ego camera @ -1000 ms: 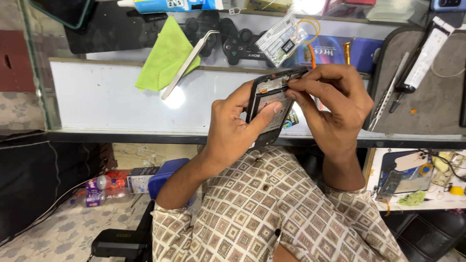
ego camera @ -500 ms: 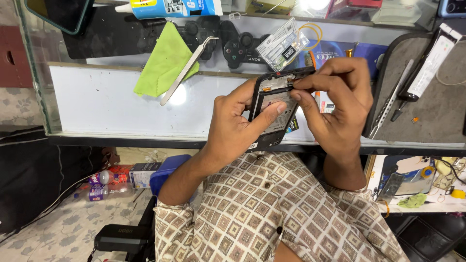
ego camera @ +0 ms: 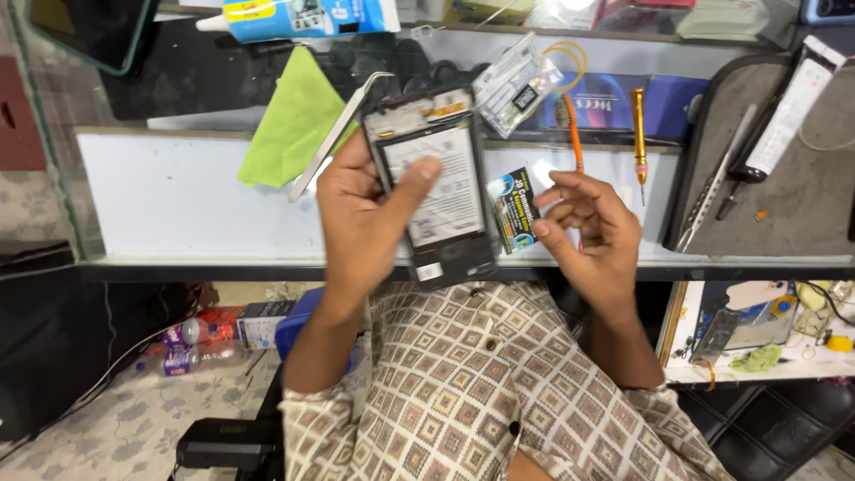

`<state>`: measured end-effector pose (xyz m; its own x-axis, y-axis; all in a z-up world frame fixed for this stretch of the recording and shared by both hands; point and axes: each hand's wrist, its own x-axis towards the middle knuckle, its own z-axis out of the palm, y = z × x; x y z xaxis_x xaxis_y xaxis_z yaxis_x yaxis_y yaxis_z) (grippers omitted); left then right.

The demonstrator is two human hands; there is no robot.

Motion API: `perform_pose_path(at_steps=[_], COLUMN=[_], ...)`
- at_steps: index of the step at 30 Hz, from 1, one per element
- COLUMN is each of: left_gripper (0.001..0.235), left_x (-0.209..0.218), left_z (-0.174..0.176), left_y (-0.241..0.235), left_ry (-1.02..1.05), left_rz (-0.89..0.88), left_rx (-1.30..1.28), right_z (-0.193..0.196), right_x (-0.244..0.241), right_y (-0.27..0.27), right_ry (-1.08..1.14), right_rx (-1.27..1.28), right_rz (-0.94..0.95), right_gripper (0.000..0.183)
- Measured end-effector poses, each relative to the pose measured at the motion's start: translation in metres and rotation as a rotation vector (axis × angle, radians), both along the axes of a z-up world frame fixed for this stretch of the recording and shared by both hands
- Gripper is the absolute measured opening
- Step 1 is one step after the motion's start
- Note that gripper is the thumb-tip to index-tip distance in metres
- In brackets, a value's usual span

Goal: The person opens a small plastic package to retrieve a circuit board component and places it into a disassembled mobile phone. They then insert a black plastic piece into the phone's top edge and use a screwdriver to secure it with screws.

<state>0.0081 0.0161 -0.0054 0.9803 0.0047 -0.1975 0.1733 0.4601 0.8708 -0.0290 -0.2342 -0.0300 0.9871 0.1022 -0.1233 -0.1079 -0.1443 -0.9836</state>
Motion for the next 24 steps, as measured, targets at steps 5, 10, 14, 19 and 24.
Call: perform_pose_path(at_steps=[5, 10, 14, 19, 24], left_gripper=[0.042, 0.047, 0.048, 0.057, 0.059], left_x=[0.002, 0.006, 0.018, 0.037, 0.058], left_z=[-0.010, -0.023, -0.035, -0.044, -0.050], left_y=[0.018, 0.023, 0.026, 0.031, 0.028], left_ry=[-0.008, 0.032, -0.140, -0.179, -0.275], left_rz=[-0.157, -0.274, -0.337, -0.443, -0.483], left_rx=[0.139, 0.202, 0.416, 0.776, 0.896], right_z=[0.019, 0.033, 0.016, -0.003, -0.014], right_x=[0.037, 0.101, 0.135, 0.145, 0.153], right_y=[-0.023, -0.013, 0.011, 0.013, 0.010], right_ry=[-0.203, -0.632, -0.710, -0.477, -0.456], right_rx=[-0.567, -0.960, -0.929, -0.898, -0.839], right_rz=[0.184, 0.400, 0.368, 0.381, 0.413], right_gripper=[0.032, 0.063, 0.091, 0.094, 0.076])
